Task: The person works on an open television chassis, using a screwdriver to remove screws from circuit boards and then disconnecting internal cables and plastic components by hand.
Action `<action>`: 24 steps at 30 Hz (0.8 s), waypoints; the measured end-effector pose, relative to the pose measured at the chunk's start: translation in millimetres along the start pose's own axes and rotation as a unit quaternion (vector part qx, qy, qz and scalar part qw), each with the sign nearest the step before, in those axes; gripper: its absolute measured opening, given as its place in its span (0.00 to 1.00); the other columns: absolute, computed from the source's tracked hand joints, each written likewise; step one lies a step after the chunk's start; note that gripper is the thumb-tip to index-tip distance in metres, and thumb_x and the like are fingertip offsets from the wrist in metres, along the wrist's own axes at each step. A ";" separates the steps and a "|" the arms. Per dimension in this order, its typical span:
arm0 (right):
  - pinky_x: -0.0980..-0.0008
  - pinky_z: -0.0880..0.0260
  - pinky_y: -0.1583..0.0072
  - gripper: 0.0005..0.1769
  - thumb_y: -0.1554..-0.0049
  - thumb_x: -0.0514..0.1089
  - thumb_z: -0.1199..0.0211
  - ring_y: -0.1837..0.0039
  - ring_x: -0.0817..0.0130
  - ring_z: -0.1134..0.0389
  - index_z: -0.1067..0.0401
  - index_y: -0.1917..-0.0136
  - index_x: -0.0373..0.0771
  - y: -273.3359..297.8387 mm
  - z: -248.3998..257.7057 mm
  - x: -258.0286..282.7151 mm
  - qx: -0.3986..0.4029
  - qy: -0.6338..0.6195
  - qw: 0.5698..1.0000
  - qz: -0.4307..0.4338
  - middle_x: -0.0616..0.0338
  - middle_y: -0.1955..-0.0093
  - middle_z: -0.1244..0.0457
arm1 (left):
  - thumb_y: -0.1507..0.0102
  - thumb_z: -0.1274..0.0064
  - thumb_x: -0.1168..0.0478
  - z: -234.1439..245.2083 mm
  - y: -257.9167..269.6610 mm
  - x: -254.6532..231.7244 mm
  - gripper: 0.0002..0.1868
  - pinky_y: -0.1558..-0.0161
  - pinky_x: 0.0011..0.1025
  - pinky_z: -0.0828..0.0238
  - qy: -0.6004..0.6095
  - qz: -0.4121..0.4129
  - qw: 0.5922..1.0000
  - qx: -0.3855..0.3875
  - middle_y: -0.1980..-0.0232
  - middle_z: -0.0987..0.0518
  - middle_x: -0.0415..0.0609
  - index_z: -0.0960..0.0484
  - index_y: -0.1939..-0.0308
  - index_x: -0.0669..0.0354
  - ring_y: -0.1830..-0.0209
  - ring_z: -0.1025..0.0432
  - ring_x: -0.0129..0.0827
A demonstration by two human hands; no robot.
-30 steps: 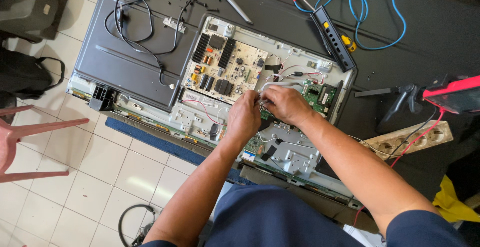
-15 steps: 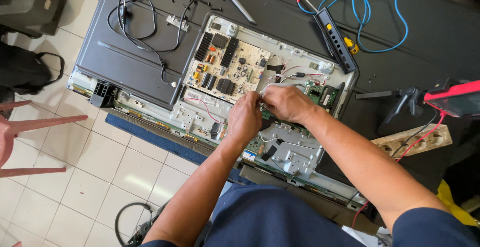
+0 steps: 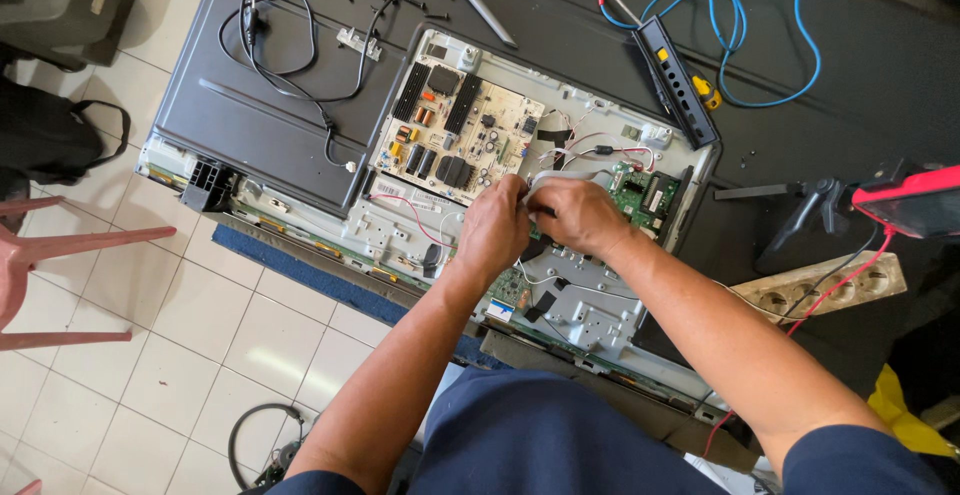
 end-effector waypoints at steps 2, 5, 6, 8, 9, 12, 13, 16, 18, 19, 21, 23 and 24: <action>0.61 0.25 0.46 0.05 0.43 0.45 0.37 0.52 0.58 0.27 0.22 0.57 0.45 4.9 -8.0 -7.1 -0.027 -0.005 1.000 -0.002 0.61 0.58 0.31 | 0.37 0.51 0.66 -2.1 0.3 3.2 0.10 0.52 0.49 0.27 -0.005 -0.002 1.000 0.005 0.60 0.20 0.58 0.25 0.51 0.56 0.53 0.22 0.54; 0.56 0.24 0.47 0.05 0.45 0.45 0.36 0.50 0.53 0.27 0.23 0.56 0.45 6.4 -9.3 -9.5 -0.064 -0.012 0.998 -0.022 0.58 0.57 0.31 | 0.37 0.52 0.66 -1.4 -6.7 3.0 0.11 0.51 0.51 0.27 -0.025 -0.007 1.000 0.009 0.60 0.20 0.59 0.25 0.51 0.57 0.52 0.22 0.57; 0.55 0.25 0.47 0.05 0.46 0.44 0.35 0.50 0.52 0.27 0.22 0.56 0.43 7.3 -9.5 -10.2 -0.071 -0.015 0.996 -0.042 0.56 0.57 0.31 | 0.38 0.53 0.66 -1.3 -8.9 2.5 0.11 0.51 0.50 0.27 -0.040 -0.008 0.999 0.011 0.61 0.19 0.58 0.24 0.51 0.56 0.52 0.22 0.56; 0.56 0.25 0.47 0.06 0.46 0.46 0.35 0.49 0.52 0.27 0.23 0.56 0.45 7.7 -16.9 -15.4 -0.086 -0.007 0.995 -0.056 0.57 0.57 0.32 | 0.38 0.54 0.66 3.7 -7.4 -7.1 0.11 0.51 0.51 0.27 -0.043 -0.020 0.999 0.017 0.61 0.19 0.60 0.25 0.52 0.56 0.52 0.22 0.57; 0.56 0.25 0.47 0.07 0.47 0.48 0.35 0.49 0.53 0.28 0.24 0.56 0.46 7.9 -19.6 -18.5 -0.099 0.002 0.993 -0.067 0.58 0.57 0.33 | 0.38 0.54 0.66 6.1 -6.5 -12.4 0.10 0.51 0.52 0.27 -0.046 -0.029 0.998 0.023 0.61 0.20 0.61 0.25 0.53 0.57 0.52 0.23 0.58; 0.60 0.25 0.47 0.05 0.46 0.48 0.35 0.50 0.56 0.27 0.23 0.59 0.47 9.2 -8.1 -9.2 -0.118 0.003 0.991 -0.070 0.61 0.59 0.33 | 0.39 0.54 0.65 4.3 -8.6 -9.0 0.12 0.50 0.50 0.26 -0.062 -0.034 0.997 0.038 0.61 0.19 0.59 0.25 0.51 0.55 0.52 0.22 0.56; 0.60 0.25 0.47 0.05 0.46 0.48 0.35 0.50 0.56 0.27 0.23 0.59 0.47 9.3 -8.5 -9.8 -0.118 0.003 0.991 -0.070 0.61 0.59 0.33 | 0.39 0.54 0.65 4.0 -11.0 -5.6 0.12 0.50 0.50 0.26 -0.062 -0.034 0.997 0.037 0.61 0.19 0.59 0.25 0.51 0.55 0.52 0.22 0.56; 0.58 0.26 0.46 0.06 0.46 0.47 0.34 0.48 0.55 0.27 0.22 0.57 0.46 9.7 -12.5 -15.3 -0.117 -0.027 0.990 -0.077 0.59 0.57 0.32 | 0.39 0.51 0.65 2.8 -15.2 -0.4 0.13 0.50 0.52 0.26 -0.058 -0.043 0.996 0.053 0.62 0.19 0.58 0.25 0.50 0.53 0.52 0.22 0.55; 0.60 0.26 0.45 0.05 0.47 0.45 0.33 0.47 0.57 0.27 0.20 0.56 0.48 9.2 -15.5 -22.0 -0.120 -0.032 0.989 -0.083 0.62 0.55 0.31 | 0.39 0.51 0.64 3.7 -15.7 -2.0 0.13 0.49 0.51 0.26 -0.047 -0.040 0.995 0.079 0.60 0.19 0.59 0.25 0.50 0.54 0.50 0.22 0.58; 0.60 0.26 0.45 0.05 0.47 0.45 0.33 0.47 0.57 0.27 0.20 0.56 0.48 10.6 -16.1 -22.8 -0.119 -0.030 0.989 -0.083 0.62 0.55 0.31 | 0.39 0.51 0.64 4.2 -15.5 -1.9 0.13 0.49 0.51 0.26 -0.045 -0.040 0.995 0.078 0.60 0.19 0.59 0.25 0.50 0.54 0.50 0.22 0.58; 0.59 0.25 0.45 0.06 0.48 0.46 0.32 0.47 0.57 0.27 0.20 0.55 0.49 13.0 -16.0 -24.7 -0.127 -0.033 0.987 -0.088 0.62 0.55 0.31 | 0.39 0.49 0.64 4.1 -14.2 -1.8 0.13 0.48 0.53 0.27 -0.054 -0.047 0.993 0.089 0.59 0.18 0.60 0.25 0.50 0.55 0.49 0.23 0.59; 0.60 0.25 0.45 0.06 0.48 0.47 0.32 0.46 0.57 0.27 0.20 0.55 0.49 10.9 -11.0 -22.5 -0.121 -0.034 0.988 -0.086 0.63 0.54 0.31 | 0.39 0.49 0.63 2.8 -17.5 0.5 0.13 0.48 0.54 0.27 -0.050 -0.049 0.994 0.087 0.59 0.18 0.60 0.26 0.50 0.55 0.49 0.23 0.59; 0.60 0.25 0.45 0.07 0.48 0.48 0.33 0.45 0.58 0.28 0.20 0.55 0.50 10.0 -9.5 -21.1 -0.117 -0.036 0.989 -0.087 0.64 0.53 0.31 | 0.39 0.49 0.63 1.9 -18.2 2.1 0.13 0.48 0.54 0.27 -0.048 -0.052 0.994 0.086 0.59 0.18 0.61 0.26 0.50 0.54 0.49 0.23 0.59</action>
Point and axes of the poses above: each hand's wrist, its own y-axis away from the middle knuckle, its own z-axis out of the back of the hand, x = y × z, the point moved 8 cm from there along -y, towards the middle knuckle
